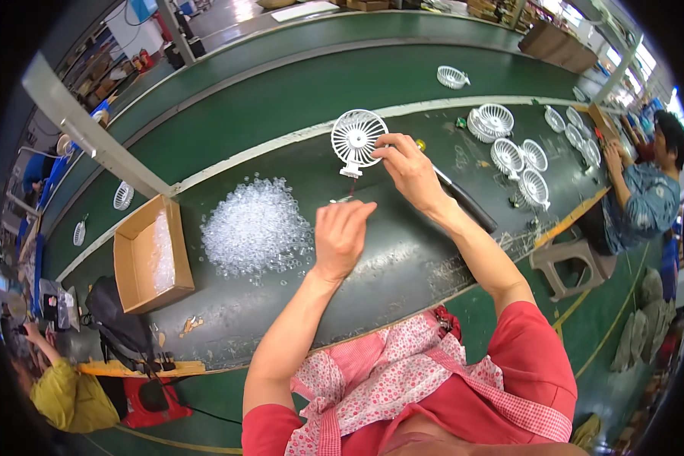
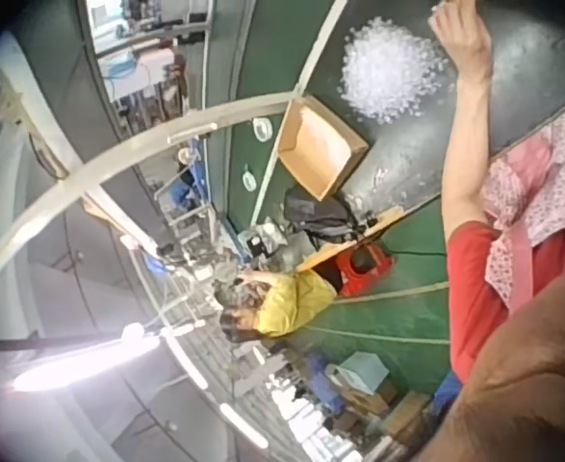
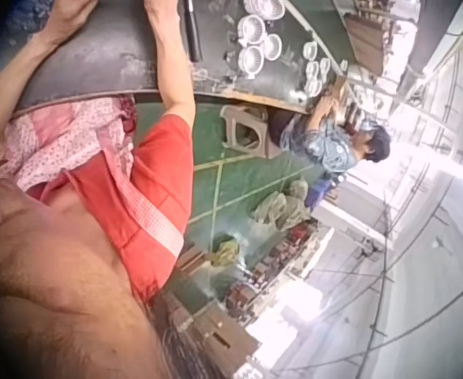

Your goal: Assembling small metal components into white plastic fan-like housings on an electronics production line.

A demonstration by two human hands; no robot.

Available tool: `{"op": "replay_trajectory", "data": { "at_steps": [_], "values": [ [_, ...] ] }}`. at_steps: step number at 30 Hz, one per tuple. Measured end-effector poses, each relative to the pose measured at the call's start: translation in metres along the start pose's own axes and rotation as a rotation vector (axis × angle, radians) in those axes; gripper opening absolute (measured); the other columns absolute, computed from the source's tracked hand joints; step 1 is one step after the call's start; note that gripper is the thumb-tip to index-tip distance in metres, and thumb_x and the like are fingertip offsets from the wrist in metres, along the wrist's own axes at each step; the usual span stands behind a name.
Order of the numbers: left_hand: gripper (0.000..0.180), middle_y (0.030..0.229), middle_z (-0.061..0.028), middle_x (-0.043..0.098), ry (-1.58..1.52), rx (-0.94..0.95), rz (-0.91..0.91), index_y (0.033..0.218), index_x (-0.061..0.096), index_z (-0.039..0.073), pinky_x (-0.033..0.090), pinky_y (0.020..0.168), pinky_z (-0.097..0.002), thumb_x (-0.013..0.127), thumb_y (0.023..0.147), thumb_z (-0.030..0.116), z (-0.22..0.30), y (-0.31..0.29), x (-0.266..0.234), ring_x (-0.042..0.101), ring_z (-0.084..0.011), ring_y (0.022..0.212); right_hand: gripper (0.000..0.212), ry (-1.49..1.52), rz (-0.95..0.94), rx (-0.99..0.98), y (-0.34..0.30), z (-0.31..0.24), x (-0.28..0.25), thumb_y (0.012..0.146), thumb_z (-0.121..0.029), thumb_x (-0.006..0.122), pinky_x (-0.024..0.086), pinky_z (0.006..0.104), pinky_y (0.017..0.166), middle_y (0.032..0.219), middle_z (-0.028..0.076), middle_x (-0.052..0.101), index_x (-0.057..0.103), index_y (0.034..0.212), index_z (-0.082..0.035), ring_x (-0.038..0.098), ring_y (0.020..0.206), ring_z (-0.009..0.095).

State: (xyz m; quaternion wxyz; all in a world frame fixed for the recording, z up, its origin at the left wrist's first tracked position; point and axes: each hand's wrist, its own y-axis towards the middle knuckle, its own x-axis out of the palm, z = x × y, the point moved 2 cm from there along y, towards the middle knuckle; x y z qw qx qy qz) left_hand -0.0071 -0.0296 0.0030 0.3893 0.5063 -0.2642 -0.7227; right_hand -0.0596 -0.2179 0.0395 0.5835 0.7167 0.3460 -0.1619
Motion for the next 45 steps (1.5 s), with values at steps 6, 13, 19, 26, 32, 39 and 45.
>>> {"op": "replay_trajectory", "data": {
  "at_steps": [6,13,19,26,32,39,45],
  "values": [
    [0.047,0.136,-0.0103,0.054,0.182,0.005,0.069,0.120,0.066,0.013,0.035,0.111,-0.0469,0.060,0.080,-0.011,-0.006,0.010,-0.007,0.048,-0.0334,0.131,0.019,0.288,-0.024,0.152,-0.034,0.008,0.001,0.084,0.007,0.065,0.052,0.0383,0.085,0.112,0.010,0.060,0.063,0.100,-0.003,0.062,0.103,0.030],
    [0.046,0.136,-0.0051,0.054,0.273,0.010,-0.102,0.119,0.066,0.019,0.022,0.116,-0.0606,0.074,0.078,0.002,-0.014,0.015,-0.008,0.040,-0.0322,0.138,0.018,0.341,-0.132,0.102,-0.038,0.006,0.000,0.084,0.007,0.065,0.053,0.0373,0.088,0.113,0.011,0.060,0.063,0.099,-0.001,0.062,0.105,0.030],
    [0.044,0.111,0.0028,0.059,0.289,0.117,-0.141,0.108,0.068,0.021,0.018,0.117,-0.0638,0.079,0.069,0.004,-0.017,0.012,-0.010,0.052,-0.0241,0.121,0.017,0.438,-0.194,0.099,-0.039,0.002,0.003,0.086,0.006,0.065,0.054,0.0372,0.088,0.115,0.011,0.061,0.064,0.101,-0.001,0.063,0.105,0.030],
    [0.037,0.095,-0.0039,0.059,0.047,0.107,-0.185,0.103,0.067,0.011,0.047,0.082,-0.0393,0.076,0.068,0.001,-0.011,0.008,-0.004,0.058,-0.0247,0.092,0.022,0.513,-0.187,0.111,-0.036,-0.007,0.009,0.089,0.005,0.061,0.053,0.0379,0.092,0.122,0.013,0.062,0.063,0.110,-0.002,0.063,0.110,0.031],
    [0.035,0.094,-0.0045,0.059,0.098,0.089,-0.077,0.103,0.066,0.009,0.044,0.073,-0.0384,0.075,0.070,0.000,-0.014,0.006,-0.004,0.057,-0.0245,0.085,0.023,0.652,-0.200,0.392,-0.038,-0.020,0.008,0.096,-0.006,0.061,0.051,0.0332,0.093,0.116,0.014,0.065,0.062,0.118,0.001,0.064,0.108,0.023],
    [0.030,0.097,-0.0044,0.060,0.139,-0.043,-0.119,0.103,0.066,0.009,0.042,0.080,-0.0390,0.075,0.075,0.003,-0.019,0.006,-0.003,0.058,-0.0249,0.089,0.021,0.692,-0.432,0.523,-0.044,-0.025,0.009,0.095,-0.013,0.066,0.054,0.0351,0.074,0.094,0.014,0.072,0.065,0.107,0.004,0.069,0.083,0.023],
    [0.029,0.100,-0.0081,0.063,-0.064,-0.189,-0.228,0.107,0.063,0.007,0.045,0.082,-0.0385,0.075,0.081,0.011,-0.023,0.006,0.002,0.062,-0.0276,0.094,0.015,0.408,-0.352,0.324,-0.048,-0.022,0.011,0.093,-0.011,0.065,0.051,0.0393,0.076,0.090,0.018,0.069,0.065,0.099,0.003,0.065,0.083,0.033]
  ]
}}
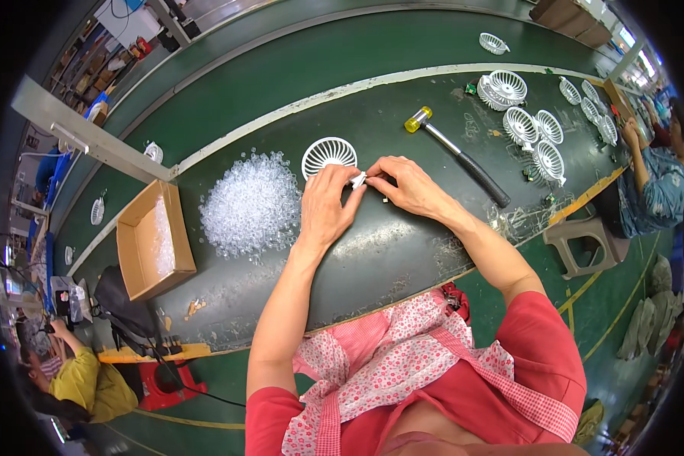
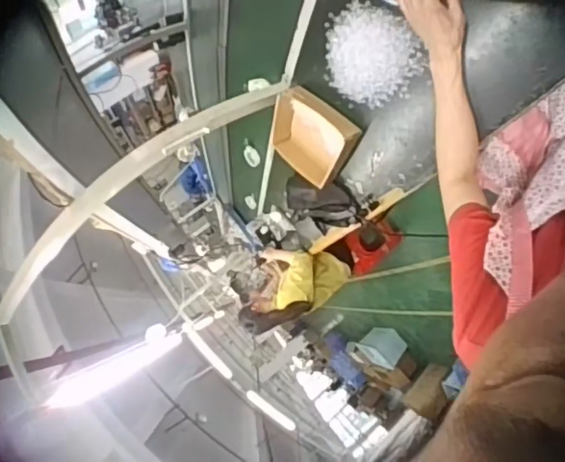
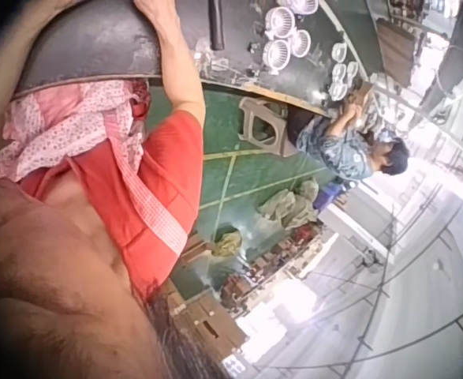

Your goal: Assembling small metal components into white plastic fan-like housings on an electronics production line.

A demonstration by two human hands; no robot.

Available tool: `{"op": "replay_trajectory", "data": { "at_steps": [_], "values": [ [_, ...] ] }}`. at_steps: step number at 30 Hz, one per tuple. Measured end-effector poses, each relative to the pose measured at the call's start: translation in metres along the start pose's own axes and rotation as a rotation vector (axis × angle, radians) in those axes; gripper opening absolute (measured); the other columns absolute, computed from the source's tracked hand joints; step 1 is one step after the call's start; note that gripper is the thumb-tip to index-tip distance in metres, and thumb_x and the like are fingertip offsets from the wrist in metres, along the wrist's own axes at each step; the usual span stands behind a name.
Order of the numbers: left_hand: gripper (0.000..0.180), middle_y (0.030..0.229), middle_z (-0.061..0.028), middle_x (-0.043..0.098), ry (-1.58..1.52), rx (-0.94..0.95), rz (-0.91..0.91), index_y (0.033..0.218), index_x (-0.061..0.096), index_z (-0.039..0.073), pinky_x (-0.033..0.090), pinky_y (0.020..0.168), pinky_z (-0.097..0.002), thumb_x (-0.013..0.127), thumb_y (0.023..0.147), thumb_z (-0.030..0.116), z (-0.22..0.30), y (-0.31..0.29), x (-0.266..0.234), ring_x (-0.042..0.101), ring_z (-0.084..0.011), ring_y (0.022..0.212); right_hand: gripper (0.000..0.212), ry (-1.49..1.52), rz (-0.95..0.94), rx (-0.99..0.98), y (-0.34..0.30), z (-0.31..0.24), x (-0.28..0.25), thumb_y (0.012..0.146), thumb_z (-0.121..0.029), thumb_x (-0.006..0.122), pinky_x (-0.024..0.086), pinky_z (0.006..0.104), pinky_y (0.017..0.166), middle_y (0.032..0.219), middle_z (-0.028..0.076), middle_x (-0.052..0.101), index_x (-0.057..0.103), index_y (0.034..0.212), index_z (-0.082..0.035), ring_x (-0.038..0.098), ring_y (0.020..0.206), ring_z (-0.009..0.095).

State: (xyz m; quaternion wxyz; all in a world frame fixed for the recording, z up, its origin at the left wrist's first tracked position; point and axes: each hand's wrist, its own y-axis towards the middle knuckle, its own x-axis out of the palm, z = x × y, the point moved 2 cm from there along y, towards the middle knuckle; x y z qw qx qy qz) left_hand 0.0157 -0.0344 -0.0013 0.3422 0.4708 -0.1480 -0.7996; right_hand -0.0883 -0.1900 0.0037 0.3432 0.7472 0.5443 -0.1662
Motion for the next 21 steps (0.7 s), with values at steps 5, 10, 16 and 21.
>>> {"op": "replay_trajectory", "data": {
  "at_steps": [5,10,16,21],
  "values": [
    [0.021,0.095,-0.0078,0.068,-0.183,-0.202,0.064,0.108,0.064,0.007,0.050,0.076,-0.0369,0.069,0.089,0.009,-0.009,-0.002,-0.004,0.066,-0.0253,0.082,0.012,-0.085,0.021,-0.004,0.001,-0.012,0.000,0.091,-0.009,0.065,0.048,0.0410,0.077,0.088,0.014,0.063,0.063,0.094,0.002,0.059,0.086,0.032],
    [0.018,0.098,-0.0115,0.068,0.028,-0.047,0.135,0.109,0.062,0.006,0.050,0.076,-0.0405,0.064,0.091,0.005,-0.007,0.000,0.000,0.066,-0.0320,0.087,0.010,-0.271,0.171,-0.237,0.000,-0.020,0.005,0.085,-0.004,0.071,0.047,0.0412,0.069,0.081,0.011,0.057,0.065,0.092,-0.001,0.056,0.077,0.030],
    [0.018,0.098,-0.0101,0.067,0.050,-0.028,0.160,0.108,0.062,0.006,0.049,0.078,-0.0399,0.064,0.090,0.004,-0.006,-0.001,0.004,0.065,-0.0310,0.089,0.012,-0.351,0.159,-0.324,-0.002,-0.021,0.010,0.082,-0.003,0.073,0.047,0.0398,0.065,0.077,0.008,0.057,0.067,0.093,-0.003,0.056,0.072,0.027],
    [0.019,0.099,-0.0098,0.067,0.061,-0.013,0.169,0.108,0.062,0.005,0.048,0.078,-0.0398,0.065,0.090,0.003,-0.008,-0.001,0.005,0.065,-0.0303,0.091,0.012,-0.391,0.141,-0.362,0.000,-0.014,0.009,0.081,-0.006,0.074,0.047,0.0391,0.064,0.074,0.007,0.056,0.067,0.092,-0.005,0.056,0.070,0.026]
  ]
}}
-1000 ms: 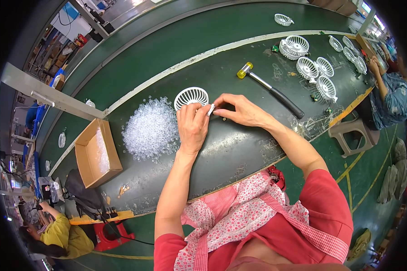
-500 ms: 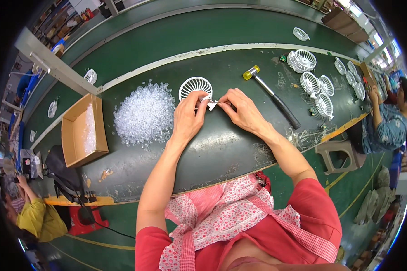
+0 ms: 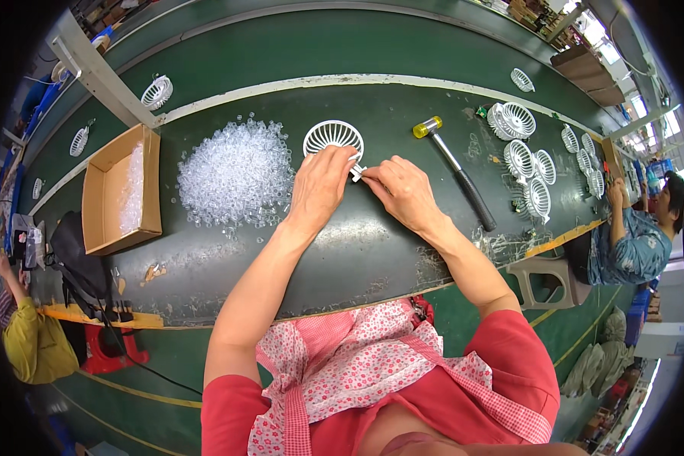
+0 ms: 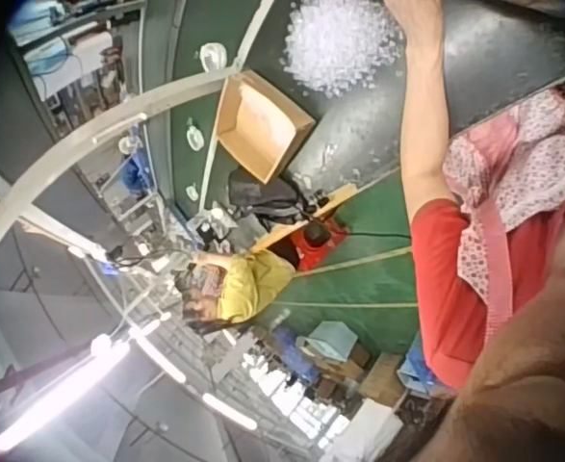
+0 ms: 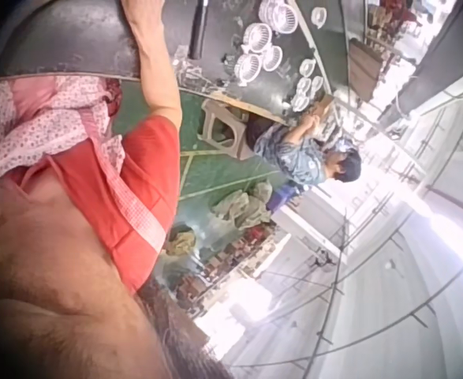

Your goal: Assembling small metal components into white plastic fan-like housings on an electronics production line.

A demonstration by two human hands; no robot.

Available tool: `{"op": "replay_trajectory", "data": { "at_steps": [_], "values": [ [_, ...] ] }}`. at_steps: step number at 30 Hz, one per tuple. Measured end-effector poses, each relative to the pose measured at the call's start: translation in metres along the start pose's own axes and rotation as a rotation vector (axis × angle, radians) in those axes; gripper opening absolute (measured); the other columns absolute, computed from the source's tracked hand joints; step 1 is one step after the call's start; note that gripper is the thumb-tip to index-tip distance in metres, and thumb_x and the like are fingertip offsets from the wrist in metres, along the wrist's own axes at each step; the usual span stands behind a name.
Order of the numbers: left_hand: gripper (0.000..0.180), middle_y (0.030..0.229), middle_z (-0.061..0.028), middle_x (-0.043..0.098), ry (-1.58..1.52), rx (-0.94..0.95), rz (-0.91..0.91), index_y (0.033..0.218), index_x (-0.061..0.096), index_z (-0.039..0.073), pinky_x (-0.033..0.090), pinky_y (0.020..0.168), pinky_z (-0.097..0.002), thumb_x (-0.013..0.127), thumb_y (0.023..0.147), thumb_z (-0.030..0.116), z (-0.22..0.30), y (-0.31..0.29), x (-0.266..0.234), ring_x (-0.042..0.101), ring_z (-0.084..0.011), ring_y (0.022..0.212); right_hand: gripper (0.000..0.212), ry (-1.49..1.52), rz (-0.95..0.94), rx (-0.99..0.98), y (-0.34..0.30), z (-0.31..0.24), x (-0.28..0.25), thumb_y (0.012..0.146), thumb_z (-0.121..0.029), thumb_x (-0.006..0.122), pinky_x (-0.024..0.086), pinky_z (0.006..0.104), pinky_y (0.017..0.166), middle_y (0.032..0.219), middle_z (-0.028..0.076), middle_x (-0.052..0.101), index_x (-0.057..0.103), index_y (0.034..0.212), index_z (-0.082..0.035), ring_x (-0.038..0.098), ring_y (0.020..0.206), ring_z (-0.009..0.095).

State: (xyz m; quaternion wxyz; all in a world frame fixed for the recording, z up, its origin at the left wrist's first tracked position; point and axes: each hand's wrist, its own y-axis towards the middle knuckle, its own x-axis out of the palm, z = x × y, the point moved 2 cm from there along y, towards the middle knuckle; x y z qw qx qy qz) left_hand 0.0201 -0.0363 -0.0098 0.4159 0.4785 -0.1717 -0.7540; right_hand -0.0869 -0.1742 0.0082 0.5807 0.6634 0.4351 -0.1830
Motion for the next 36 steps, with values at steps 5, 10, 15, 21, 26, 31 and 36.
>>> {"op": "replay_trajectory", "data": {
  "at_steps": [5,10,15,21,26,31,36],
  "values": [
    [0.019,0.100,-0.0097,0.067,-0.011,0.008,0.002,0.108,0.062,0.005,0.048,0.078,-0.0398,0.065,0.090,0.003,0.001,0.000,-0.001,0.065,-0.0304,0.092,0.014,-0.048,-0.002,-0.029,0.000,0.002,-0.001,0.080,-0.008,0.076,0.044,0.0378,0.062,0.073,0.005,0.055,0.068,0.091,-0.007,0.055,0.069,0.024],
    [0.019,0.102,-0.0100,0.067,-0.033,-0.009,-0.011,0.109,0.061,0.005,0.048,0.079,-0.0404,0.064,0.090,0.003,0.001,0.000,0.000,0.065,-0.0308,0.093,0.015,-0.123,-0.033,-0.117,0.001,0.002,-0.002,0.078,-0.009,0.077,0.042,0.0363,0.061,0.072,0.004,0.053,0.069,0.090,-0.009,0.054,0.068,0.022],
    [0.029,0.111,-0.0106,0.066,-0.120,-0.018,0.002,0.112,0.062,0.006,0.048,0.085,-0.0402,0.072,0.085,0.005,-0.001,0.000,-0.003,0.064,-0.0300,0.098,0.015,-0.070,-0.001,-0.136,0.001,0.005,-0.003,0.077,-0.008,0.077,0.041,0.0359,0.060,0.071,0.004,0.052,0.068,0.089,-0.008,0.053,0.067,0.022],
    [0.037,0.120,-0.0073,0.061,-0.058,0.172,-0.009,0.109,0.065,0.011,0.045,0.091,-0.0400,0.079,0.075,0.008,0.010,0.001,-0.012,0.059,-0.0286,0.108,0.016,0.039,0.127,-0.059,0.004,0.004,-0.010,0.076,-0.006,0.077,0.040,0.0355,0.060,0.070,0.004,0.052,0.068,0.088,-0.007,0.052,0.065,0.022],
    [0.026,0.114,-0.0065,0.063,-0.184,0.104,0.092,0.093,0.070,0.008,0.048,0.087,-0.0402,0.076,0.070,-0.004,0.012,0.000,-0.014,0.060,-0.0273,0.103,0.012,0.251,0.103,0.037,0.008,-0.008,-0.022,0.081,-0.004,0.075,0.042,0.0346,0.062,0.073,0.006,0.057,0.069,0.091,-0.004,0.053,0.066,0.022],
    [0.019,0.113,-0.0071,0.064,-0.455,-0.076,0.119,0.091,0.073,0.007,0.053,0.080,-0.0352,0.079,0.075,-0.002,0.017,-0.004,-0.010,0.060,-0.0251,0.102,0.016,0.852,-0.003,0.621,-0.003,0.007,-0.019,0.097,-0.015,0.067,0.048,0.0247,0.074,0.091,0.000,0.068,0.066,0.102,0.000,0.058,0.083,0.006],
    [0.017,0.114,-0.0065,0.064,-0.509,-0.194,0.094,0.091,0.072,0.007,0.052,0.081,-0.0348,0.078,0.077,-0.001,0.021,-0.002,-0.013,0.060,-0.0230,0.101,0.014,0.892,-0.016,0.632,-0.003,0.007,-0.014,0.094,-0.012,0.070,0.046,0.0221,0.071,0.089,-0.002,0.066,0.066,0.102,-0.001,0.056,0.080,0.004]
  ]
}}
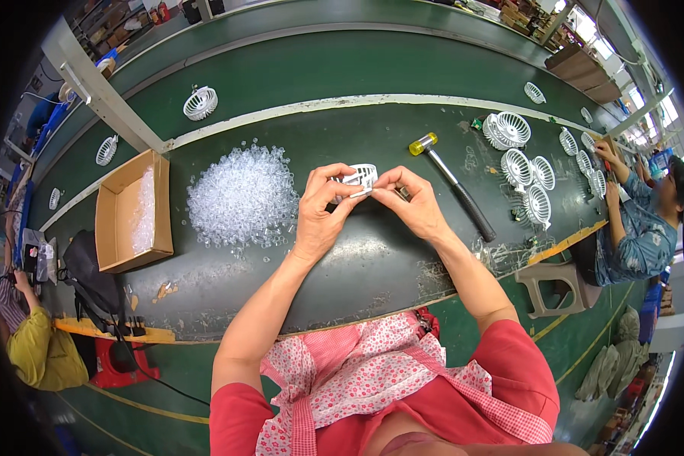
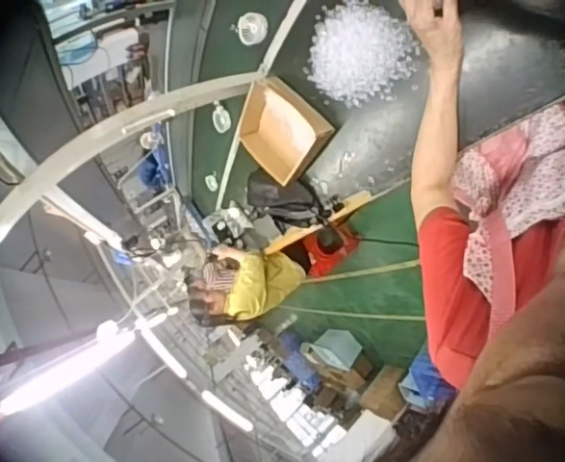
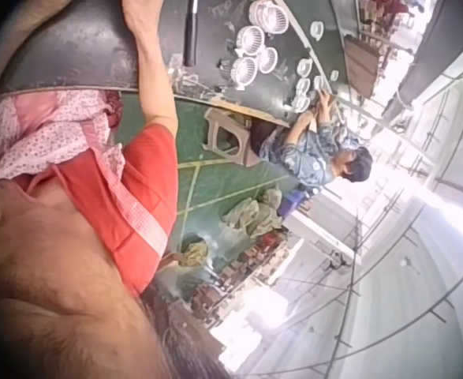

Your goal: Assembling small metal components into white plastic fan-like housings on an electronics production line.

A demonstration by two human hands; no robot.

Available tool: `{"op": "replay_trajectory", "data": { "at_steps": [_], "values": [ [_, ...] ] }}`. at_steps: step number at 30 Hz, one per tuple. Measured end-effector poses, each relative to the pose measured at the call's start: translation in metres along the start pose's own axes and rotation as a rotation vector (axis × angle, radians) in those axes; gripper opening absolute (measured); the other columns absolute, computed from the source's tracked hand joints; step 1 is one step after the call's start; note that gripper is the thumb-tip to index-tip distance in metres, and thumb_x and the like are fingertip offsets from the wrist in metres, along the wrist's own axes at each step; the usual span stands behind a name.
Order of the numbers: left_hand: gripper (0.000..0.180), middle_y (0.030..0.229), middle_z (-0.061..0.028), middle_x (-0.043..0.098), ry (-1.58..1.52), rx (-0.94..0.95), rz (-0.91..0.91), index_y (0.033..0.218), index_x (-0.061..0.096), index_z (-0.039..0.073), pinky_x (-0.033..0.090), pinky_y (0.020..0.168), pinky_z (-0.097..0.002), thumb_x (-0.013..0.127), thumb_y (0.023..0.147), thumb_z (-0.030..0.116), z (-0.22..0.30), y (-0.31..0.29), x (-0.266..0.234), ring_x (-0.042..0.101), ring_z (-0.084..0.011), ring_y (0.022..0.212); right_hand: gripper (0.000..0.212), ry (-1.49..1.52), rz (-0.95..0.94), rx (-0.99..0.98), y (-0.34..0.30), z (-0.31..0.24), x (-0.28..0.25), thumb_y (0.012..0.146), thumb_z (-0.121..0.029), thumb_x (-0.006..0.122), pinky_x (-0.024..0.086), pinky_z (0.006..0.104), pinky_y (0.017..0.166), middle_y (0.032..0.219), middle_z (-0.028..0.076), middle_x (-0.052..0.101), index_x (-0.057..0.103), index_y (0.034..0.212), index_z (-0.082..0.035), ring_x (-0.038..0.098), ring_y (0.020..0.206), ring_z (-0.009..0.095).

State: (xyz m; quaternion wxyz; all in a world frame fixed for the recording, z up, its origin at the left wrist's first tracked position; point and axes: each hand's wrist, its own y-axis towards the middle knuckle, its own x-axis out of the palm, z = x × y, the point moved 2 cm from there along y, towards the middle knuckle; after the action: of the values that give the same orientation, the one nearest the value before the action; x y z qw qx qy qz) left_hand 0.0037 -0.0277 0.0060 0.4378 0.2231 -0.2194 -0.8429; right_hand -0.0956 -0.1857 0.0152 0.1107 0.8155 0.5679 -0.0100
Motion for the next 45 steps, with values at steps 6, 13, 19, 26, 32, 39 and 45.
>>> {"op": "replay_trajectory", "data": {
  "at_steps": [6,13,19,26,32,39,45],
  "values": [
    [0.027,0.114,-0.0071,0.064,-0.031,-0.050,0.035,0.100,0.069,0.009,0.050,0.085,-0.0338,0.081,0.076,0.002,0.005,0.003,0.002,0.060,-0.0232,0.101,0.014,-0.101,0.094,-0.111,-0.002,0.000,0.005,0.089,-0.008,0.074,0.045,0.0207,0.068,0.082,-0.003,0.064,0.066,0.099,-0.002,0.053,0.075,0.003],
    [0.029,0.099,-0.0057,0.068,0.061,-0.175,-0.089,0.107,0.070,0.011,0.046,0.086,-0.0345,0.080,0.080,0.011,-0.001,0.004,-0.004,0.058,-0.0242,0.096,0.014,-0.154,0.081,-0.162,-0.003,-0.005,0.005,0.090,-0.008,0.073,0.048,0.0258,0.076,0.084,0.002,0.067,0.066,0.100,0.000,0.059,0.080,0.008],
    [0.017,0.087,-0.0037,0.068,0.099,0.010,-0.085,0.096,0.074,0.008,0.046,0.079,-0.0348,0.080,0.080,0.009,0.003,0.003,-0.003,0.058,-0.0217,0.086,0.017,-0.242,0.054,-0.348,0.001,-0.006,0.001,0.086,-0.004,0.074,0.047,0.0332,0.081,0.091,0.005,0.067,0.066,0.101,-0.004,0.061,0.085,0.019],
    [0.017,0.086,-0.0032,0.067,-0.036,-0.181,-0.148,0.090,0.069,0.005,0.046,0.078,-0.0348,0.082,0.078,0.009,0.001,0.000,-0.004,0.059,-0.0204,0.079,0.019,-0.480,0.082,-0.715,0.000,-0.016,0.003,0.080,0.000,0.076,0.046,0.0377,0.079,0.090,0.007,0.066,0.068,0.096,-0.005,0.061,0.086,0.025],
    [0.037,0.117,-0.0102,0.064,0.030,-0.025,0.002,0.113,0.058,0.004,0.045,0.098,-0.0324,0.078,0.082,0.003,0.005,0.009,-0.003,0.059,-0.0205,0.112,0.011,-0.273,0.224,-0.297,0.006,-0.007,-0.003,0.090,-0.006,0.069,0.049,0.0337,0.081,0.088,0.010,0.067,0.066,0.097,0.002,0.063,0.087,0.022],
    [0.052,0.133,-0.0112,0.056,0.648,0.305,-0.198,0.123,0.060,0.007,0.037,0.104,-0.0464,0.080,0.076,0.018,0.007,0.003,0.012,0.048,-0.0336,0.126,0.015,-0.533,0.282,-0.126,0.033,0.031,-0.025,0.090,-0.012,0.067,0.049,0.0403,0.073,0.083,0.016,0.067,0.067,0.091,0.003,0.063,0.078,0.029],
    [0.045,0.126,-0.0124,0.060,0.650,0.241,-0.292,0.117,0.063,0.005,0.044,0.099,-0.0456,0.080,0.079,0.023,-0.003,-0.002,0.018,0.053,-0.0332,0.120,0.012,-0.839,0.218,-0.343,0.018,0.029,-0.022,0.086,-0.009,0.069,0.040,0.0443,0.090,0.100,0.011,0.061,0.066,0.095,-0.002,0.055,0.101,0.031]
  ]
}}
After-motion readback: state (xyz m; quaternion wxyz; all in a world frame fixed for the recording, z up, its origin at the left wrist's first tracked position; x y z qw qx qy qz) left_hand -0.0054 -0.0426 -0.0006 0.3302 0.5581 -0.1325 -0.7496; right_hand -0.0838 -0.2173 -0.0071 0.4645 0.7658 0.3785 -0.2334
